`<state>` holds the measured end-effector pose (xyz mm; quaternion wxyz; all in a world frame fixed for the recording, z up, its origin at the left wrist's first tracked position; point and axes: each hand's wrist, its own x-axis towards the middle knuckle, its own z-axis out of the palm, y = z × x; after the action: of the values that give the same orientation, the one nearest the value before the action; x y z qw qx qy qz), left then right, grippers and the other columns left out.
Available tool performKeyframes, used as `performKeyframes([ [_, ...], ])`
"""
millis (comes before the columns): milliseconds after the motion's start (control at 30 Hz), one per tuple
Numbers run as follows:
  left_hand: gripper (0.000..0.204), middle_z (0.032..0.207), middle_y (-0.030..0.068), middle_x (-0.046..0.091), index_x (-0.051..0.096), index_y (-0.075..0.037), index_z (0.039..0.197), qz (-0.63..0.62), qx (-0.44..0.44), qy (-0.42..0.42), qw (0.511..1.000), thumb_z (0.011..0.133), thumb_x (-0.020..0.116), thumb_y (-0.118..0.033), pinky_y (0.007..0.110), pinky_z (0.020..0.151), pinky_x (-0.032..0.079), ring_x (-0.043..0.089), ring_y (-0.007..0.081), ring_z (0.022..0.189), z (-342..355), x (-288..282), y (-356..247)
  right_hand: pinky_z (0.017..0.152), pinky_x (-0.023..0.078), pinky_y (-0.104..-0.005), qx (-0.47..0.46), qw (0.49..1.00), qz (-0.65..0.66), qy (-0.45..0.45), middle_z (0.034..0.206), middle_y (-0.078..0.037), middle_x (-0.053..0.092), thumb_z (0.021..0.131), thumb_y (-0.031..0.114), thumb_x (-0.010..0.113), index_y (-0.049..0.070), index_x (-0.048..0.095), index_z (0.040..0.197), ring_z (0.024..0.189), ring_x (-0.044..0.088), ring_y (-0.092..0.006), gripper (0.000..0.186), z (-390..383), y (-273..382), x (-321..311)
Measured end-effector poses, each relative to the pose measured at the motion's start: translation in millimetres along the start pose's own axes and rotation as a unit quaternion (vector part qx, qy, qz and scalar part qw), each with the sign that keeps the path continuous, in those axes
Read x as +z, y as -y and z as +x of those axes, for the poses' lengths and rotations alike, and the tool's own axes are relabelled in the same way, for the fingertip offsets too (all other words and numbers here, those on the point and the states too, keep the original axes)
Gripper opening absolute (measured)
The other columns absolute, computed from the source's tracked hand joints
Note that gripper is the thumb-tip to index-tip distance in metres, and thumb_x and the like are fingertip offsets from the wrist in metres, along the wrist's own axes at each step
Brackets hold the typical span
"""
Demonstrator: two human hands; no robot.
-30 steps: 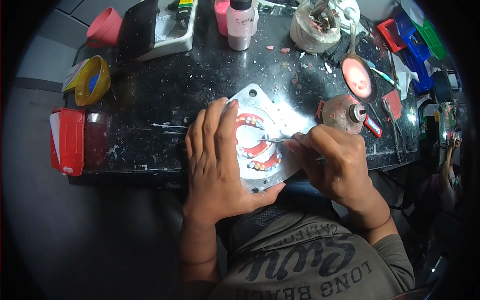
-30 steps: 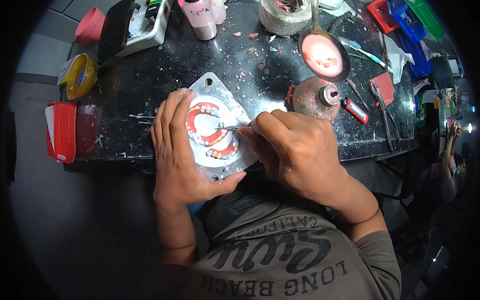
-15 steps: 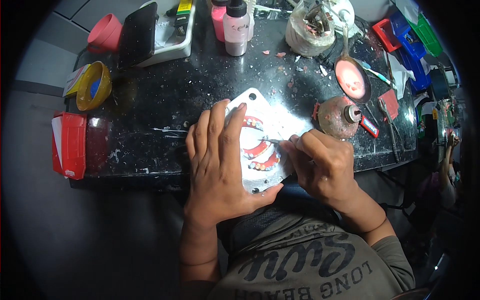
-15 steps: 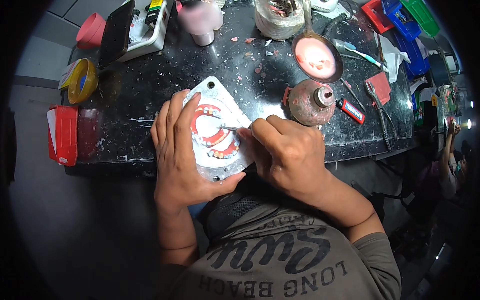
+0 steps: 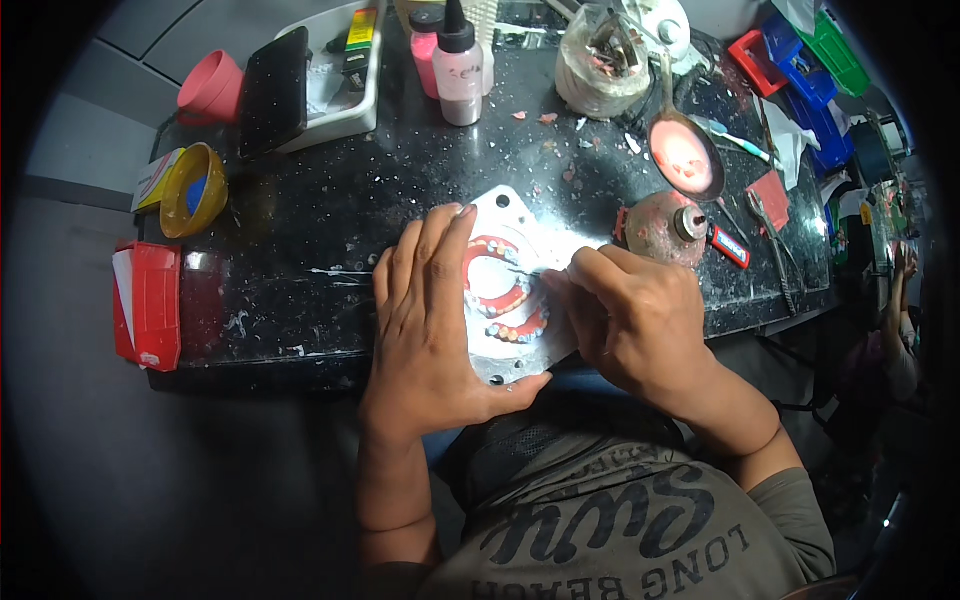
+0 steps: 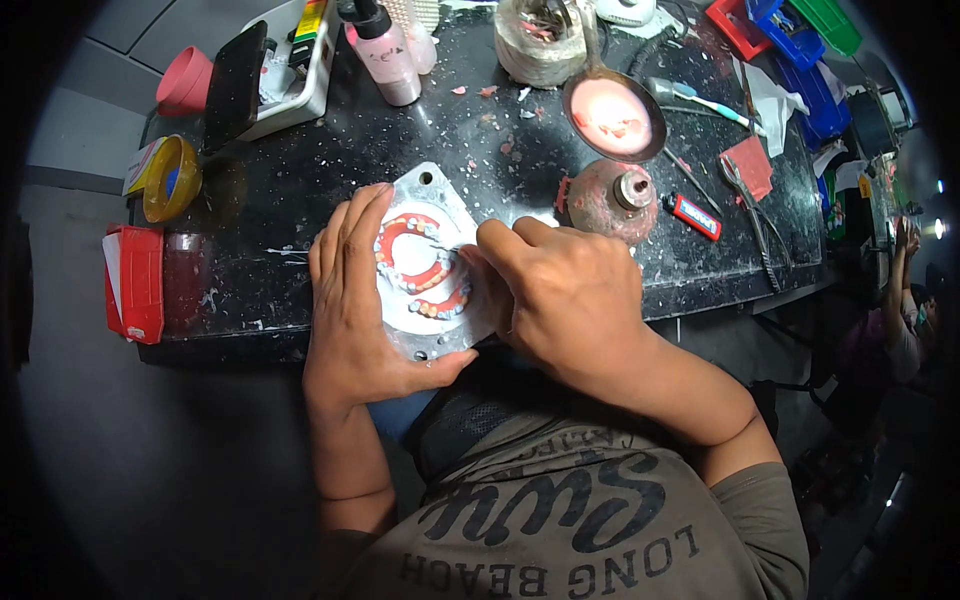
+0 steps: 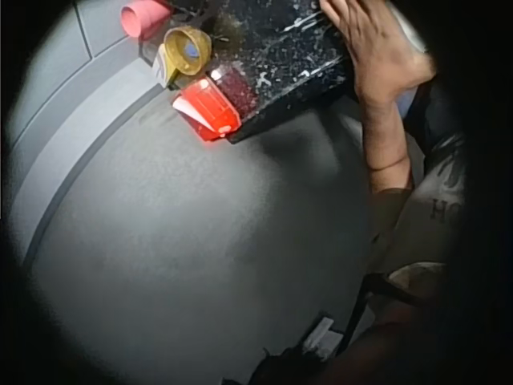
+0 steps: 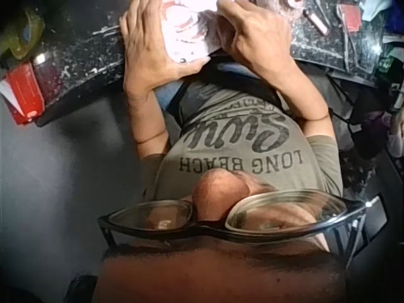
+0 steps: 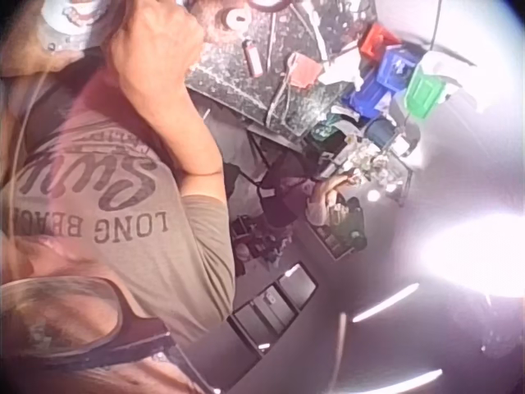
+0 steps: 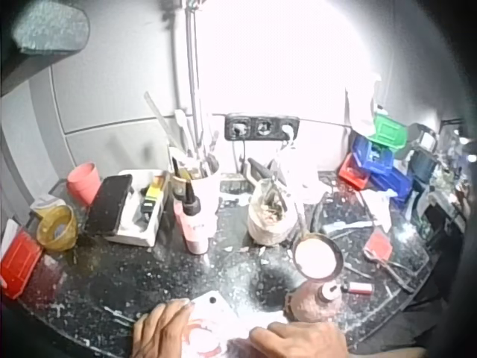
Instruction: The person uses a tool to scrape and remove material from the surface of a dental model held in a metal base, turning the model and repeating the scraping action across different sections of the prosthesis.
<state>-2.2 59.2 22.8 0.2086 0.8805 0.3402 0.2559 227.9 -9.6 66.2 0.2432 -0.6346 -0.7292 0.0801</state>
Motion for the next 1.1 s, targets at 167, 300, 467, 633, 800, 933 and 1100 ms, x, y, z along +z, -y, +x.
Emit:
performKeyframes([
  [167,0.150,0.171,0.0283,0.047,0.034,0.003,0.174,0.000,-0.013,-0.013,1.000,0.056,0.100,-0.062,0.060,0.132,0.029,0.044,0.0484,0.159,-5,3,1,0.054,0.047,-0.0487,-0.007,0.999,-0.012,0.033,0.073,-0.013,0.066,0.096,0.011,0.087,0.005,0.067,0.087,0.060,0.066,-0.0383,0.023,11,4,-13],
  [300,0.148,0.172,0.0284,0.045,0.032,0.004,0.174,-0.015,-0.019,0.002,1.000,0.057,0.104,-0.050,0.061,0.132,0.030,0.043,0.0482,0.159,-4,-2,-3,0.054,0.046,-0.0468,-0.027,0.998,-0.037,0.035,0.072,-0.012,0.065,0.095,0.010,0.089,0.005,0.066,0.086,0.060,0.067,-0.0362,0.025,14,8,-27],
  [467,0.146,0.171,0.0266,0.048,0.037,0.003,0.172,-0.017,-0.027,-0.016,0.999,0.052,0.102,-0.050,0.061,0.132,0.031,0.045,0.0480,0.159,-6,2,-1,0.052,0.050,-0.0481,-0.049,0.994,-0.061,0.078,0.071,-0.009,0.066,0.104,0.023,0.081,0.009,0.067,0.090,0.062,0.071,-0.0340,0.024,15,13,-35],
  [633,0.149,0.171,0.0272,0.045,0.031,0.003,0.174,-0.019,-0.023,0.001,1.000,0.055,0.104,-0.047,0.060,0.131,0.031,0.045,0.0469,0.157,-3,-1,-3,0.052,0.050,-0.0475,-0.048,0.992,-0.074,0.085,0.072,-0.008,0.066,0.105,0.023,0.081,0.009,0.067,0.090,0.062,0.072,-0.0331,0.025,12,11,-35],
  [800,0.149,0.171,0.0267,0.045,0.031,0.003,0.175,-0.017,-0.024,0.000,1.000,0.055,0.105,-0.047,0.060,0.131,0.031,0.045,0.0466,0.157,-4,1,-3,0.052,0.050,-0.0472,-0.052,0.992,-0.074,0.086,0.072,-0.008,0.067,0.105,0.023,0.081,0.009,0.067,0.090,0.061,0.072,-0.0327,0.024,11,9,-34],
  [933,0.145,0.170,0.0269,0.049,0.038,0.003,0.171,-0.019,-0.026,-0.016,0.999,0.052,0.102,-0.047,0.060,0.132,0.031,0.045,0.0478,0.158,-4,3,-3,0.052,0.050,-0.0471,-0.055,0.991,-0.080,0.089,0.073,-0.008,0.067,0.105,0.023,0.081,0.009,0.068,0.091,0.062,0.072,-0.0328,0.023,12,10,-35],
  [1100,0.148,0.171,0.0263,0.045,0.032,0.002,0.174,-0.022,-0.019,0.003,1.000,0.054,0.105,-0.046,0.061,0.131,0.030,0.044,0.0466,0.157,-4,-1,-3,0.054,0.052,-0.0466,-0.057,0.986,-0.113,0.105,0.074,-0.008,0.067,0.105,0.024,0.079,0.010,0.070,0.092,0.063,0.072,-0.0322,0.022,16,15,-38],
])
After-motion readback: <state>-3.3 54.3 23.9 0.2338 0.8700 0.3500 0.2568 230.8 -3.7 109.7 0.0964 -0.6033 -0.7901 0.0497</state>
